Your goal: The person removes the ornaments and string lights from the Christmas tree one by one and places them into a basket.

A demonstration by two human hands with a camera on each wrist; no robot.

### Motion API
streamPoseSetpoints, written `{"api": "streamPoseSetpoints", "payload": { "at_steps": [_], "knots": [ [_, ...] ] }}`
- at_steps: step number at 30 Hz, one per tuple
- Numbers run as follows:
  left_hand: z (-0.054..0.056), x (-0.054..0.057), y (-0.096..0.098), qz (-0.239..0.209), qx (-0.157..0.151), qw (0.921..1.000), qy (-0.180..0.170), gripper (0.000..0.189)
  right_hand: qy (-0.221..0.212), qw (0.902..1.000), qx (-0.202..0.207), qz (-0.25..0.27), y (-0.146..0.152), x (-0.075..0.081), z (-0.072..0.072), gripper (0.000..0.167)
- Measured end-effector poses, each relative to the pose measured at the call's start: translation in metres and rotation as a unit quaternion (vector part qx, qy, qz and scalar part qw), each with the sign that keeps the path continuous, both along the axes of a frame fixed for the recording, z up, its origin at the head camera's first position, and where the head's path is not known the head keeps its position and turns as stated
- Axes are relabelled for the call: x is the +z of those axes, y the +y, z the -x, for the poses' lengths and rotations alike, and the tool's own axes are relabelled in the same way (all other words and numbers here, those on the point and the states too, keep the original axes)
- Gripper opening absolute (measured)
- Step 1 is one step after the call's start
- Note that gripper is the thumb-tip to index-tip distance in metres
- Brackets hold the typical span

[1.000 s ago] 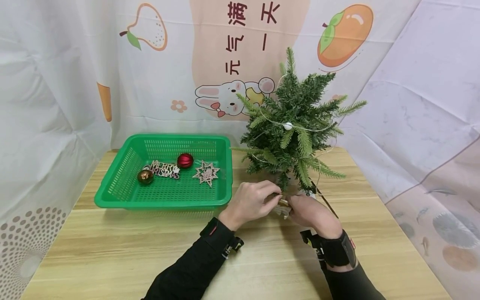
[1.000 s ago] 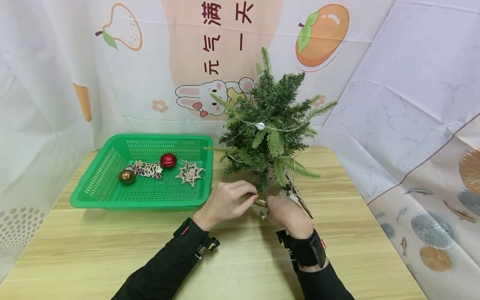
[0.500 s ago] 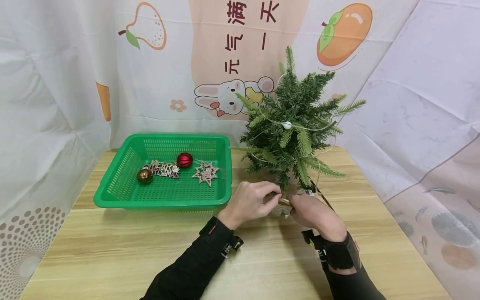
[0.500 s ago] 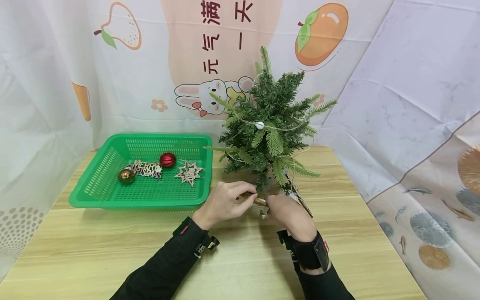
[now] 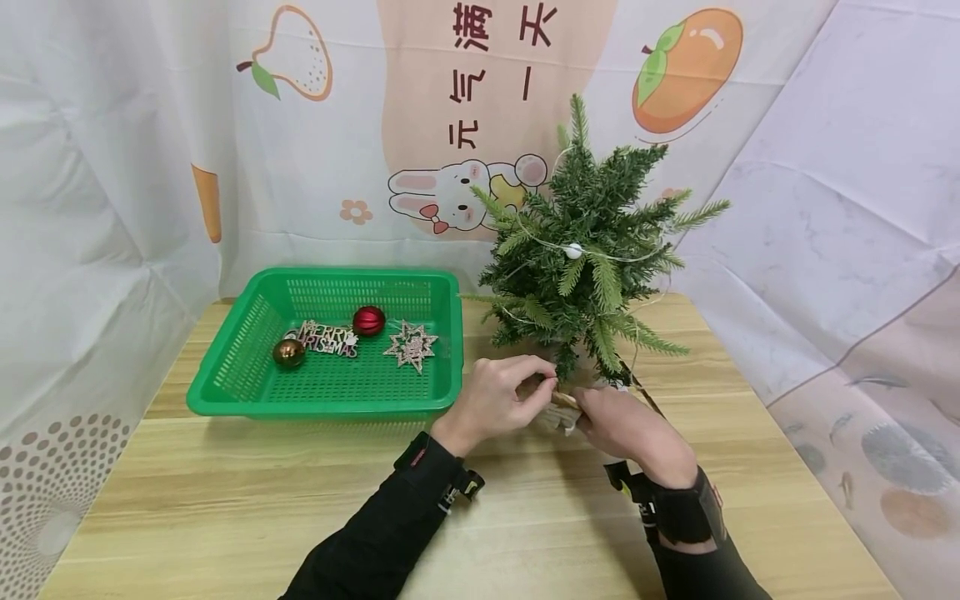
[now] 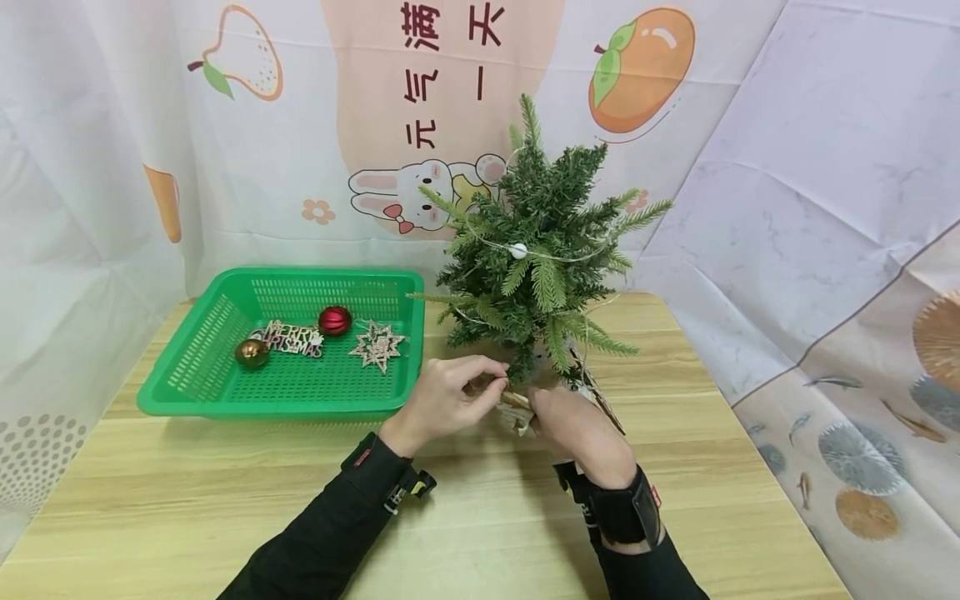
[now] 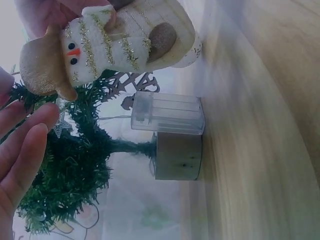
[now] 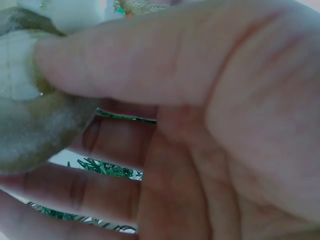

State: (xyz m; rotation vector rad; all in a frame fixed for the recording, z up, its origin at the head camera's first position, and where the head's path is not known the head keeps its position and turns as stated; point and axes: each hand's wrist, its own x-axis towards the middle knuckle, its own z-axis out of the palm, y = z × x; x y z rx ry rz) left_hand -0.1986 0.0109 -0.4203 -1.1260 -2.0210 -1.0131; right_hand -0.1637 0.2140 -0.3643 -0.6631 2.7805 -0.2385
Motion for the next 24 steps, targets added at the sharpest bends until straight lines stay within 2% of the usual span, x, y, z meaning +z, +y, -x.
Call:
{"api": "streamPoseSetpoints", "payload": {
  "at_steps": [5,10,19,24],
  "knots": [
    [0.002,0.001,-0.002,-0.004,0.004,1.0000,0.004,0.009,0.001,1.0000,0.003,0.005,-0.002,0.002,-0.001,0.006],
    [0.002,0.002,-0.004,-0.013,-0.002,0.9999,0.003,0.009,0.002,0.9996,0.018,0.021,-0.001,0.002,-0.002,0.011],
    [0.003,0.005,-0.010,-0.019,0.002,0.9997,0.012,0.007,0.051,0.9972,0.043,0.036,0.000,0.005,-0.005,0.017],
    [0.003,0.009,-0.015,-0.017,0.001,0.9999,0.004,0.009,0.073,0.9933,0.063,0.063,0.003,0.009,-0.005,0.019]
  ]
}}
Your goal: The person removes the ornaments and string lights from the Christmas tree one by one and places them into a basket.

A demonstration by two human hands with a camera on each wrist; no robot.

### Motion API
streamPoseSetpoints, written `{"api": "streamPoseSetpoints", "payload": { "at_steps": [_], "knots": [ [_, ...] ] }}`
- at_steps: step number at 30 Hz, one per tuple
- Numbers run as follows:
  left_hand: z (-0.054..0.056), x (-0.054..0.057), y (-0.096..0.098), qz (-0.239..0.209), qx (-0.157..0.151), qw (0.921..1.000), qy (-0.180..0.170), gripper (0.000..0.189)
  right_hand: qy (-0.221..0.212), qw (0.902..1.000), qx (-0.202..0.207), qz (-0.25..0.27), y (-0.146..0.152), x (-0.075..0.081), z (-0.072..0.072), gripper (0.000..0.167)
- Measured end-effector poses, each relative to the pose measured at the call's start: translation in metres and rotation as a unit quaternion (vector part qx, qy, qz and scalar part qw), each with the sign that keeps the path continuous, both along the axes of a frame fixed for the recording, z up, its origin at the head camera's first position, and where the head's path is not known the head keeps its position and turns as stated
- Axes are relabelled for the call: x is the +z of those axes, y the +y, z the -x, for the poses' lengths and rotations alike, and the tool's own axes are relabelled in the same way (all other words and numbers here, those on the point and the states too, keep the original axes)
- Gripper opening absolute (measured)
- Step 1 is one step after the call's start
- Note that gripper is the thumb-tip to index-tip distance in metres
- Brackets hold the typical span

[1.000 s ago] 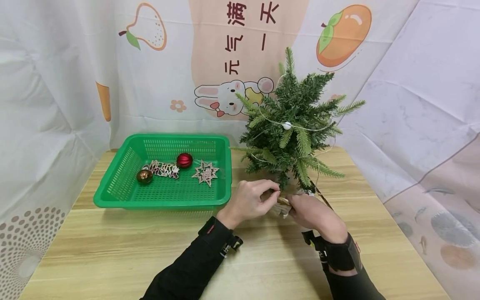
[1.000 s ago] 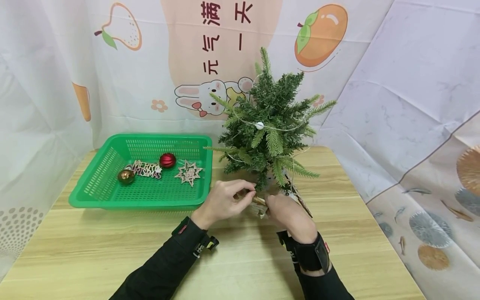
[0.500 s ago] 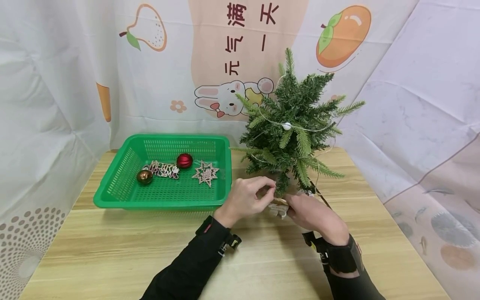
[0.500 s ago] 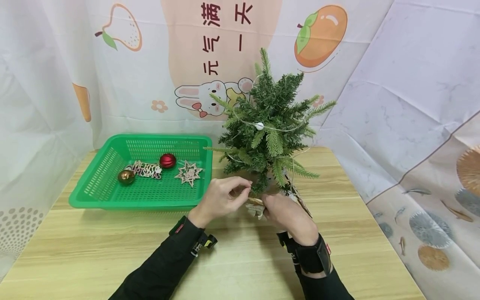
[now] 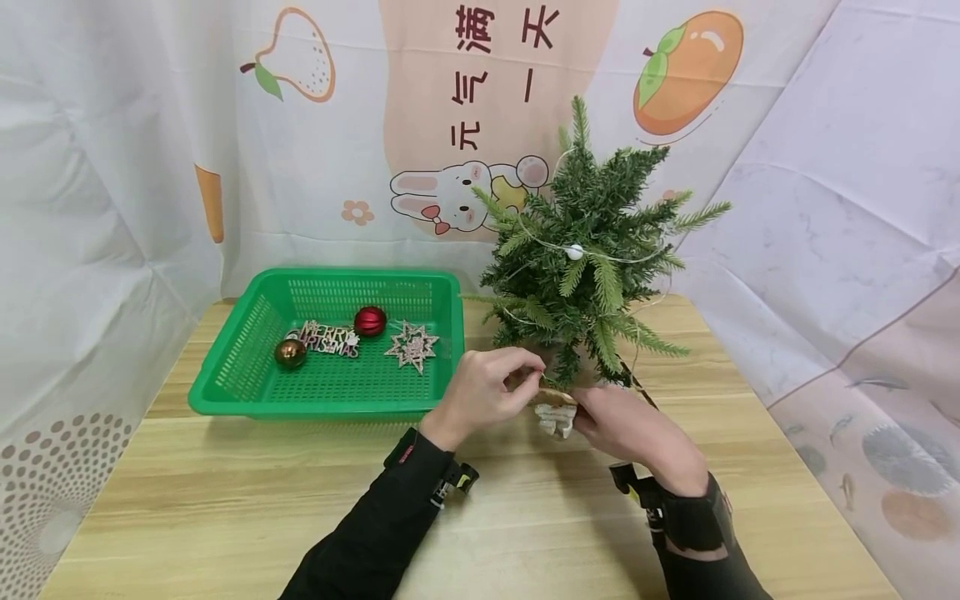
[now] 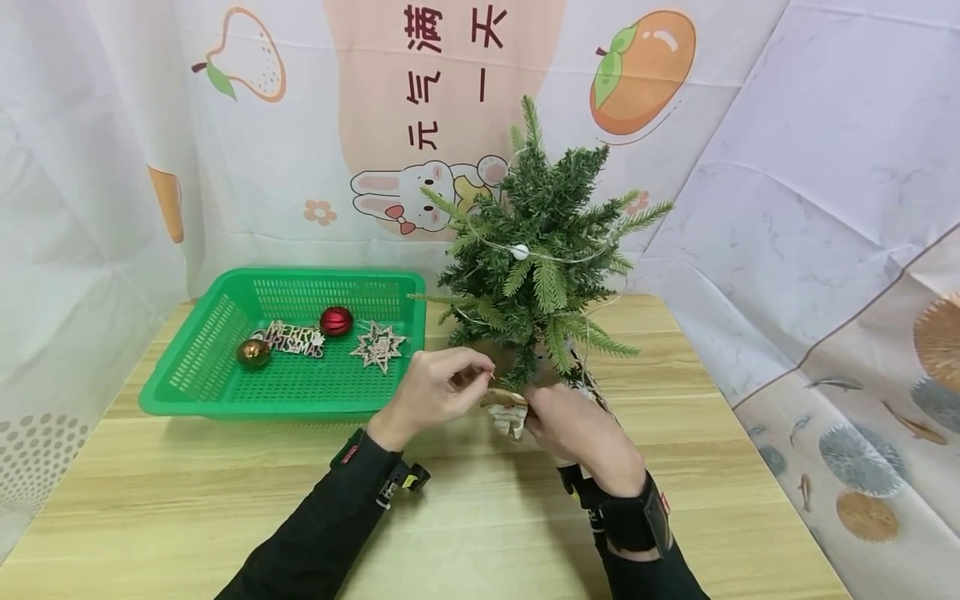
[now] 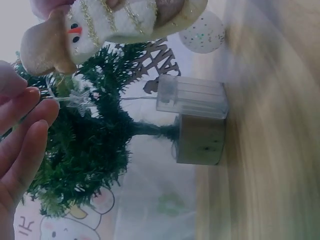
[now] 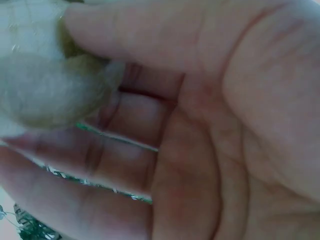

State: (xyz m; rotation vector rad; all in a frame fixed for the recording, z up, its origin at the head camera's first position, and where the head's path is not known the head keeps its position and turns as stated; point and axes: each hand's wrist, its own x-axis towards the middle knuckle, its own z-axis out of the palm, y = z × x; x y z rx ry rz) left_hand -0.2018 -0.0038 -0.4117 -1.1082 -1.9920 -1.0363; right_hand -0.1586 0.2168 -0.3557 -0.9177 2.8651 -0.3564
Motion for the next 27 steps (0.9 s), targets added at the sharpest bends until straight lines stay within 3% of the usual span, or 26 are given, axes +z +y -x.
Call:
{"api": "streamPoseSetpoints", "payload": {
  "at_steps": [6,11,15,19,24,27],
  "knots": [
    [-0.002,0.010,-0.008,-0.005,-0.041,0.9984,-0.037,0.011,-0.023,0.9985,0.014,0.047,0.010,0.008,0.000,0.018],
    [-0.005,0.021,-0.017,-0.012,-0.082,0.9924,-0.092,0.014,-0.002,0.9958,0.024,0.088,0.016,0.015,-0.001,0.005],
    [-0.007,0.028,-0.025,-0.010,-0.101,0.9874,-0.121,0.015,-0.001,0.9915,0.034,0.126,0.016,0.019,-0.003,0.005],
    [-0.009,0.033,-0.033,-0.009,-0.125,0.9784,-0.164,0.016,0.000,0.9876,0.039,0.152,0.013,0.021,-0.004,0.007],
    [-0.013,0.038,-0.041,-0.002,-0.149,0.9616,-0.230,0.024,0.003,0.9849,0.037,0.169,0.009,0.020,-0.005,0.010],
    [-0.013,0.039,-0.042,-0.003,-0.160,0.9557,-0.247,0.028,0.003,0.9829,0.038,0.180,0.006,0.020,-0.005,0.011]
  ]
}}
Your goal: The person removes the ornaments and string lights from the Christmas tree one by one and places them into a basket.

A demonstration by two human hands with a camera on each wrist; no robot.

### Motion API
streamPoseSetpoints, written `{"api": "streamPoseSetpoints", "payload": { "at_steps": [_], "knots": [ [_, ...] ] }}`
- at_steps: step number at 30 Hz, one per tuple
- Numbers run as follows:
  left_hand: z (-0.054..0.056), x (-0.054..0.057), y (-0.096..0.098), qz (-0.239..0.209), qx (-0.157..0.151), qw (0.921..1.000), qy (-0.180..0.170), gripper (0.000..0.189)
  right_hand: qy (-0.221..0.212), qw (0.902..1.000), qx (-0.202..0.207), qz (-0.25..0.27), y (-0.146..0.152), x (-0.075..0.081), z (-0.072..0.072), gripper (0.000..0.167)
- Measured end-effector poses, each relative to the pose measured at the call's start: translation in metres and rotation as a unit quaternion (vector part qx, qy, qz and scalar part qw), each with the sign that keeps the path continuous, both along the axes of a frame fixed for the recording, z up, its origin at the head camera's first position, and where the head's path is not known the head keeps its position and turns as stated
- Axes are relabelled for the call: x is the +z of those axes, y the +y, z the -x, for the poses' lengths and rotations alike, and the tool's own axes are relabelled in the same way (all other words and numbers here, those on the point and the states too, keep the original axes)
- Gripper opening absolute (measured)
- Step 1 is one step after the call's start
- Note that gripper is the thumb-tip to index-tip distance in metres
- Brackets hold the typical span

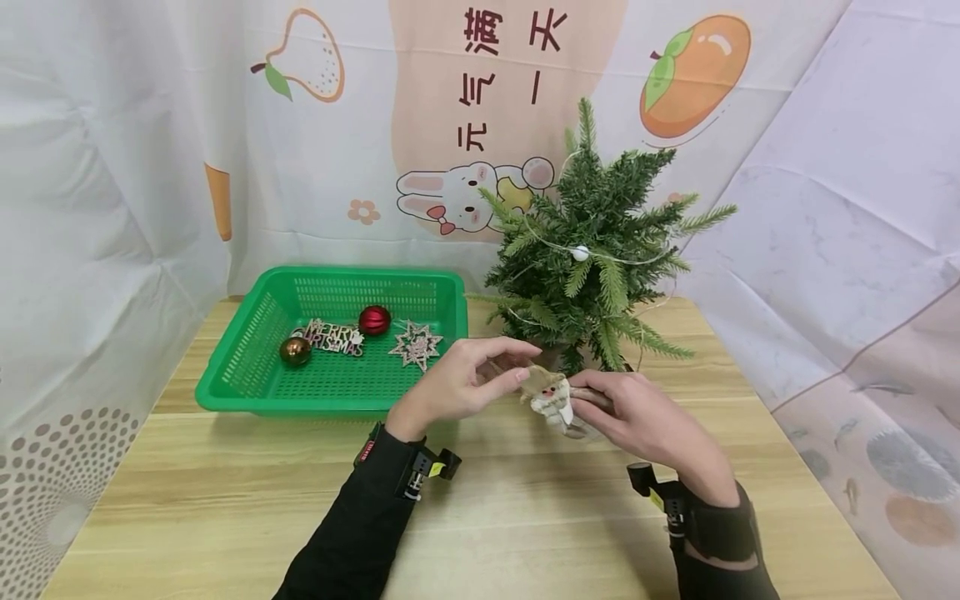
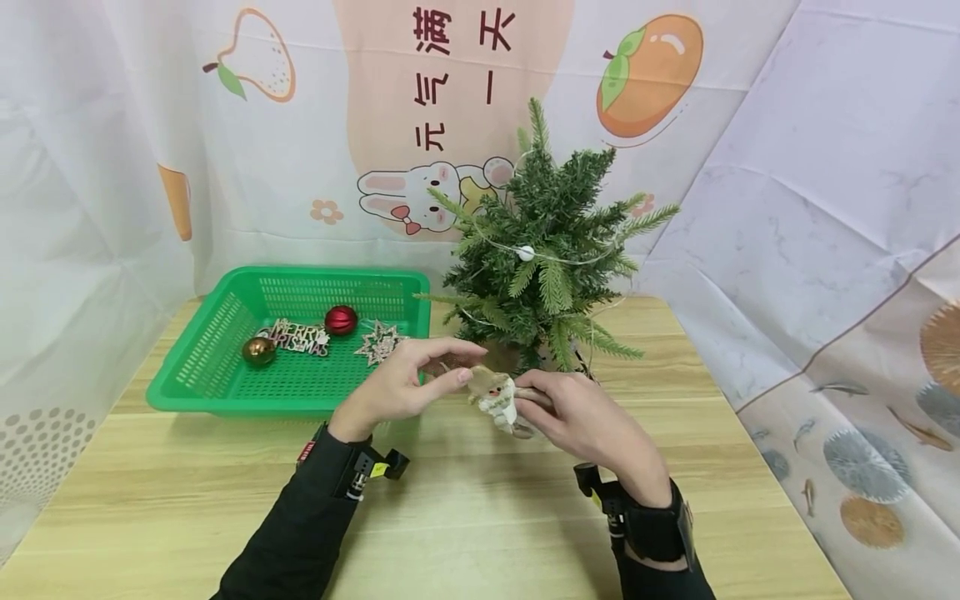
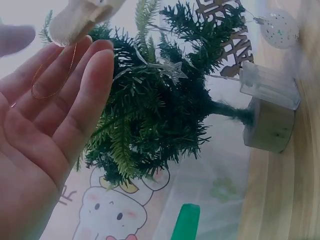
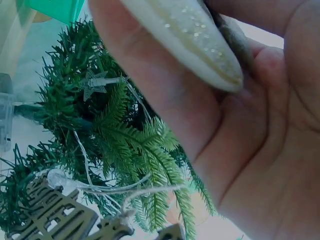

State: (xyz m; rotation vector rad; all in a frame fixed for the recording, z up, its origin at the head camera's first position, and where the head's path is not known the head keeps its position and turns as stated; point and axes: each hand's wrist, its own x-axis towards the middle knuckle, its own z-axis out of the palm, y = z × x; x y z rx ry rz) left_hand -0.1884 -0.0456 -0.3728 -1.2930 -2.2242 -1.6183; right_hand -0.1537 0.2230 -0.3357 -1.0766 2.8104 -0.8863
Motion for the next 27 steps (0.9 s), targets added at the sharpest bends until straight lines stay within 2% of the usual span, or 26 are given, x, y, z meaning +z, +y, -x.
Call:
{"api": "streamPoseSetpoints", "payload": {
  "at_steps": [7,16,27],
  "knots": [
    [0.0012,-0.0020,0.0014,0.004,-0.021,0.9997,-0.012,0.038,-0.003,0.9999,0.001,0.016,-0.0049,-0.0036,0.0013,0.015],
    [0.0041,-0.0044,0.0021,0.012,-0.007,0.9999,0.007,0.035,0.000,0.9999,0.000,0.013,-0.0078,-0.0062,0.0034,0.017],
    [0.0044,-0.0054,0.0017,0.015,-0.002,0.9999,-0.008,0.029,-0.011,0.9998,0.009,0.014,-0.0097,-0.0066,0.0037,0.020]
  ]
}}
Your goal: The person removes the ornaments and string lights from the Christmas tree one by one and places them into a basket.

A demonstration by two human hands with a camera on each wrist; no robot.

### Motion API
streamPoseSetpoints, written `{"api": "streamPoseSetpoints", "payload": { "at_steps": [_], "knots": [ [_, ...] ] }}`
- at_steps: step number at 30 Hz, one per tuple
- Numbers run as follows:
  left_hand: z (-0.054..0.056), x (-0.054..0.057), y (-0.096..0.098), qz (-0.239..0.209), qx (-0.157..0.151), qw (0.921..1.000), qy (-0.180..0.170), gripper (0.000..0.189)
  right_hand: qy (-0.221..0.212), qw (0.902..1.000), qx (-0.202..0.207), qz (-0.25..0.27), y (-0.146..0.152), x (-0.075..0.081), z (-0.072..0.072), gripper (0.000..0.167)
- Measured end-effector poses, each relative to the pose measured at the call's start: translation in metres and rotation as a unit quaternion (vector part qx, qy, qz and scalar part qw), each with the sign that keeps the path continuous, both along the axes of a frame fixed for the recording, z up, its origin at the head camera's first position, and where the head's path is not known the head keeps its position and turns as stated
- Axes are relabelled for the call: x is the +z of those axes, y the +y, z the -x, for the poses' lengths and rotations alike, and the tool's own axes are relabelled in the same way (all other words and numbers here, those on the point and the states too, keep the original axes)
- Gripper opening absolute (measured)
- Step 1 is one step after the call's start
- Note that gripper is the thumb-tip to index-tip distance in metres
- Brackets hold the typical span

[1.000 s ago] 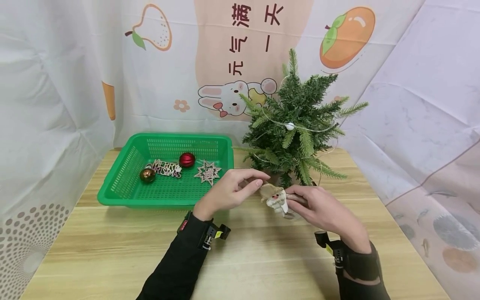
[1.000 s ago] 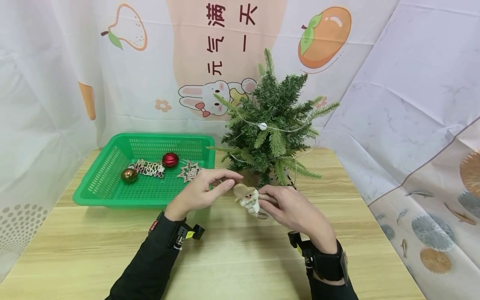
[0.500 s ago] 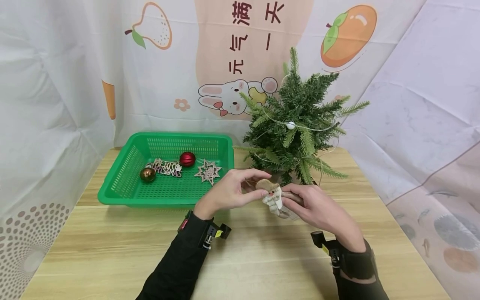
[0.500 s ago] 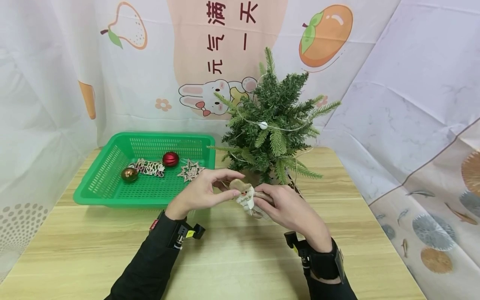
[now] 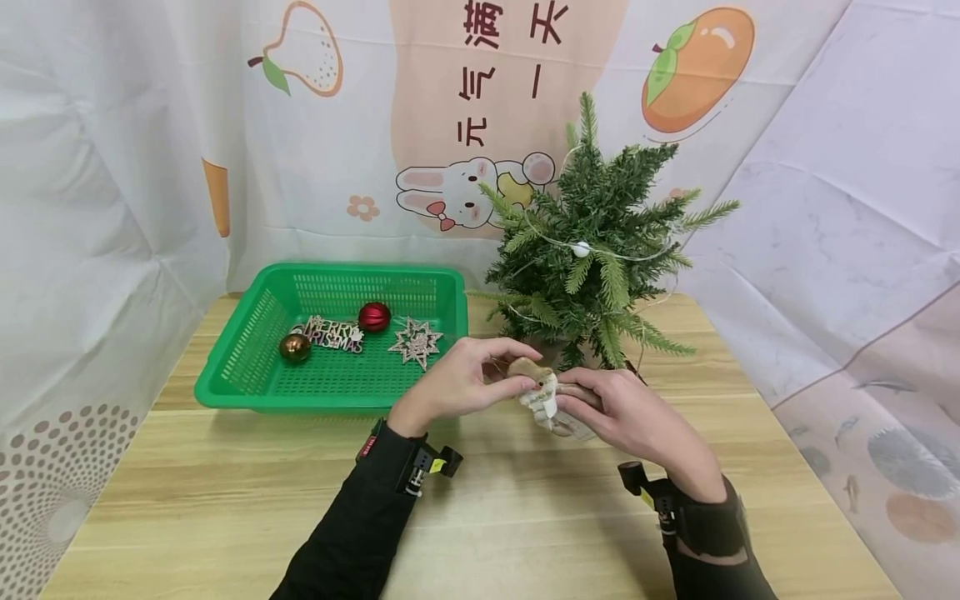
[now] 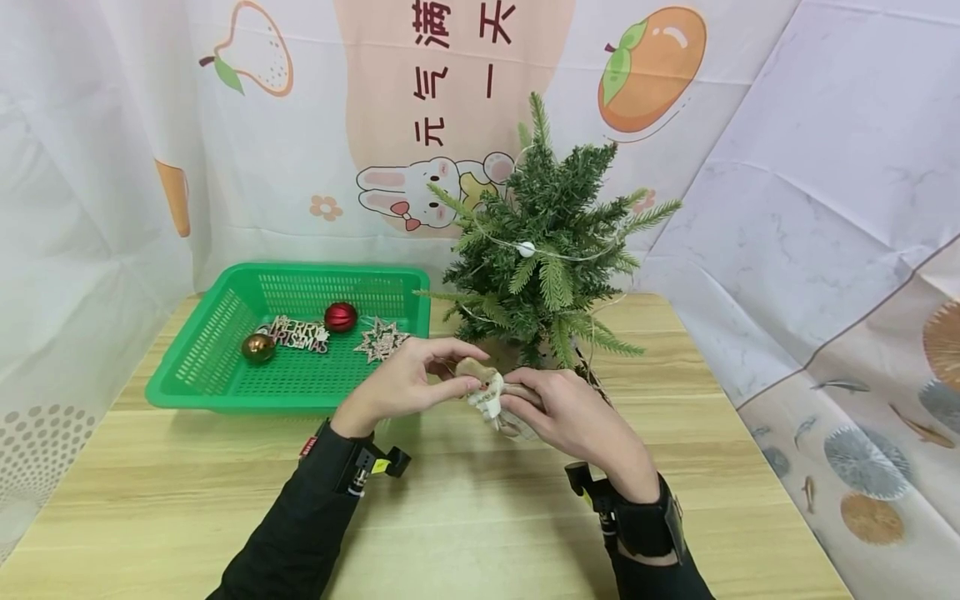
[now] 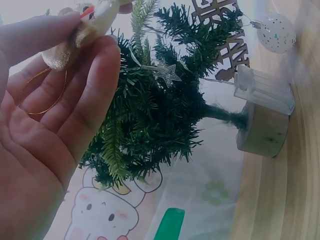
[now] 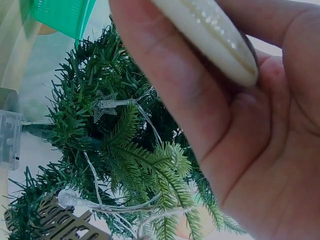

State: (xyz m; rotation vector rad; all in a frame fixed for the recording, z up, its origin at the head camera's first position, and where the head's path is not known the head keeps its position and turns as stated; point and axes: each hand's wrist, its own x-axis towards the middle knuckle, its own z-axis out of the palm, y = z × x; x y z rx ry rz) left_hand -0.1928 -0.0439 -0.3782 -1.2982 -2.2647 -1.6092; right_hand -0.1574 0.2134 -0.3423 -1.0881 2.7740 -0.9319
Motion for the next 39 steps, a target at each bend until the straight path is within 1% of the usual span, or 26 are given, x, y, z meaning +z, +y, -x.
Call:
{"api": "streamPoseSetpoints", "payload": {
  "at_steps": [7,14,19,22,24,26,30,33,37,39],
  "knots": [
    [-0.001,0.002,-0.006,-0.005,-0.001,1.0000,-0.004,0.029,-0.007,0.9999,0.009,0.005,-0.004,0.002,0.000,0.022],
    [-0.006,0.006,-0.015,-0.016,-0.003,0.9995,-0.026,0.028,0.001,0.9999,0.005,0.010,-0.009,0.002,0.000,0.024],
    [-0.012,0.009,-0.032,-0.021,0.008,0.9983,-0.053,0.030,0.009,0.9996,-0.003,0.028,-0.017,0.001,-0.003,0.028],
    [-0.014,0.015,-0.046,-0.017,0.014,0.9983,-0.054,0.031,0.003,0.9989,-0.002,0.047,-0.024,-0.001,-0.006,0.032],
    [-0.013,0.021,-0.055,-0.014,0.017,0.9987,-0.045,0.030,-0.003,0.9980,0.001,0.063,-0.029,-0.001,-0.008,0.033],
    [-0.013,0.030,-0.066,-0.010,0.025,0.9989,-0.039,0.030,-0.012,0.9969,0.008,0.078,-0.034,-0.001,-0.008,0.034],
    [-0.011,0.053,-0.091,0.009,0.032,0.9989,-0.031,0.029,-0.022,0.9961,0.014,0.085,-0.049,0.003,-0.008,0.033],
    [-0.006,0.069,-0.113,0.024,0.029,0.9984,-0.041,0.026,-0.040,0.9953,0.026,0.084,-0.063,0.007,-0.006,0.031],
    [0.001,0.087,-0.142,0.056,0.041,0.9953,-0.067,0.020,-0.059,0.9937,0.060,0.075,-0.080,0.008,-0.002,0.029],
    [0.006,0.093,-0.155,0.082,0.054,0.9921,-0.078,0.018,-0.058,0.9934,0.076,0.063,-0.089,0.005,0.000,0.029]
  ]
}}
